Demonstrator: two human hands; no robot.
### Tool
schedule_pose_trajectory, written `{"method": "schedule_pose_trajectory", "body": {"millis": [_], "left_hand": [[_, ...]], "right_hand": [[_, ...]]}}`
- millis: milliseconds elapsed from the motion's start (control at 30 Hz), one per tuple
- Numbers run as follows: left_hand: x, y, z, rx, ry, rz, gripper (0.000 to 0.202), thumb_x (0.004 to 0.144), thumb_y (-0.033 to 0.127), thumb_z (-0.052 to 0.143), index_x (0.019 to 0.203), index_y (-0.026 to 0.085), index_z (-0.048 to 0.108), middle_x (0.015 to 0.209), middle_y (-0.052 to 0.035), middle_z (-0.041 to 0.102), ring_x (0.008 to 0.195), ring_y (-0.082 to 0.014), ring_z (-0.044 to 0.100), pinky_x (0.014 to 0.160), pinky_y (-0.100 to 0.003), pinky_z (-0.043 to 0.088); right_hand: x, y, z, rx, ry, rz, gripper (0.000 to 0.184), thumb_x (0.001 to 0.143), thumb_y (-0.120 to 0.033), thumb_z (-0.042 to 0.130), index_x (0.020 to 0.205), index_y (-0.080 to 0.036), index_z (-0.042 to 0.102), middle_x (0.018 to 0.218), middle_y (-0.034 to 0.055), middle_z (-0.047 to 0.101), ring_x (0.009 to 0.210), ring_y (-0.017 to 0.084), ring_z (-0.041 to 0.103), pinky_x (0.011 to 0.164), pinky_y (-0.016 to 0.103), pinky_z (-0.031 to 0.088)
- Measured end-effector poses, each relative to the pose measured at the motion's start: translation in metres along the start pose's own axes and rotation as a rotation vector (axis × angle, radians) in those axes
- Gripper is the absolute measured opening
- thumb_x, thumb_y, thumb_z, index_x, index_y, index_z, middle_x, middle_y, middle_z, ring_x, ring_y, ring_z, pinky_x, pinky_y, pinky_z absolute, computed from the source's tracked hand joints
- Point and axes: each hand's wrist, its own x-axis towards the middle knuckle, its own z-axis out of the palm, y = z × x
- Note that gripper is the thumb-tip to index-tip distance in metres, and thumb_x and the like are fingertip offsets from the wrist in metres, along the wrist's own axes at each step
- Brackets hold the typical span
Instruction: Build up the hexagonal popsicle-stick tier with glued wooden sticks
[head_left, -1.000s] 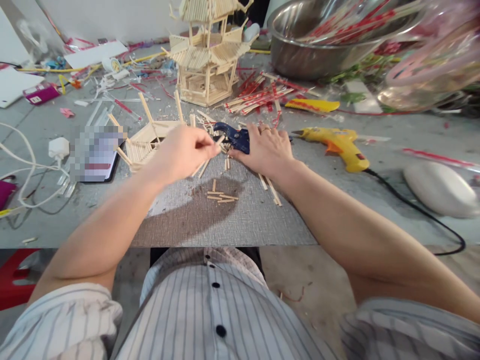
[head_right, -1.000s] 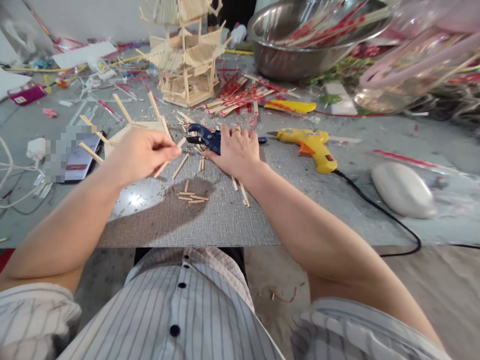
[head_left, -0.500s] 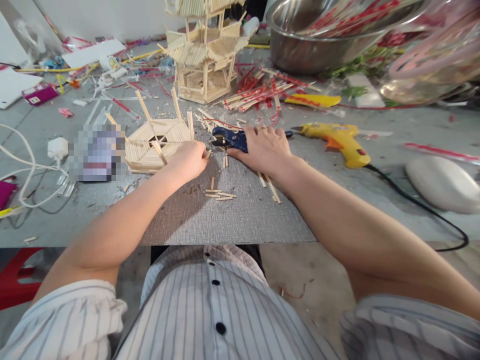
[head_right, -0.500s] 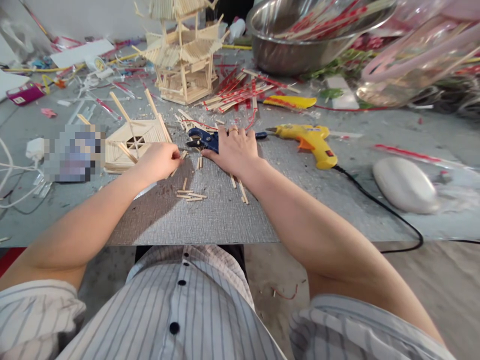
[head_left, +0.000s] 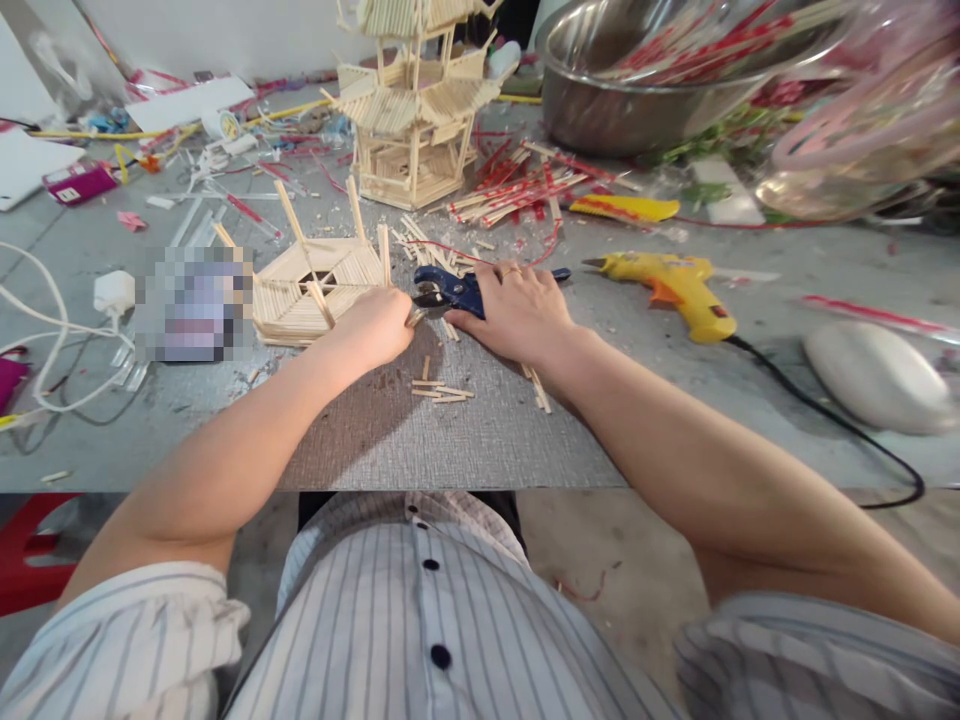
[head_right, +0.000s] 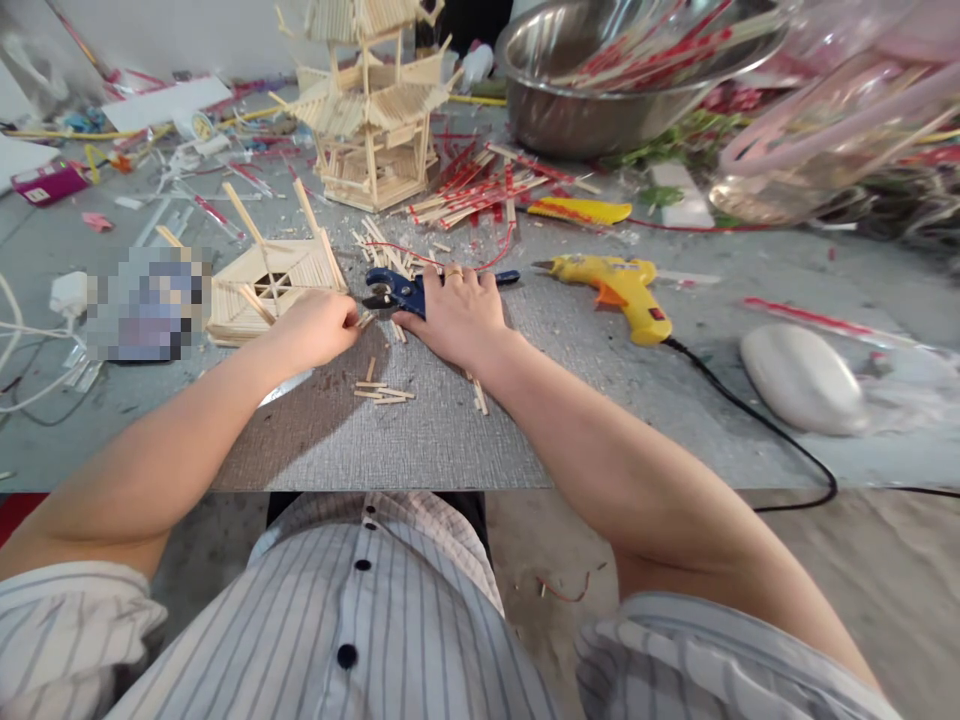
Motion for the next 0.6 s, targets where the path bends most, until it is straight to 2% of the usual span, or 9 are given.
{"method": "schedule_pose_trajectory", "body": {"millis": [233, 467, 600], "left_hand": [[-0.01, 0.005, -0.006, 0.055, -0.076, 0.015, 0.026, 0.075, 0.018, 0.046, 0.081, 0.011, 0.069, 0.077, -0.015, 0.067, 0.074, -0.0246, 0.063, 0.064, -0.034, 0.044], [-0.007, 0.001, -0.004, 0.046, -0.086, 0.032, 0.021, 0.075, 0.021, 0.048, 0.068, 0.014, 0.066, 0.063, -0.011, 0.063, 0.066, -0.0234, 0.06, 0.059, -0.033, 0.039], [-0.007, 0.0, -0.005, 0.042, -0.084, 0.048, 0.021, 0.073, 0.019, 0.047, 0.065, 0.015, 0.066, 0.063, -0.011, 0.062, 0.065, -0.0233, 0.059, 0.06, -0.033, 0.039]], "right_hand": [[-0.002, -0.003, -0.006, -0.006, -0.004, 0.004, 0.07, 0.087, -0.062, 0.036, 0.131, -0.009, 0.045, 0.119, 0.0235, 0.057, 0.108, 0.037, 0.053, 0.088, 0.047, 0.037], [-0.003, 0.012, -0.038, 0.144, 0.142, 0.104, 0.071, 0.089, -0.066, 0.02, 0.13, -0.014, 0.045, 0.11, 0.019, 0.059, 0.102, 0.035, 0.056, 0.08, 0.045, 0.041], [-0.003, 0.015, -0.041, 0.184, 0.159, 0.126, 0.07, 0.087, -0.069, 0.019, 0.123, -0.017, 0.051, 0.098, 0.0162, 0.063, 0.096, 0.033, 0.058, 0.077, 0.045, 0.042]]}}
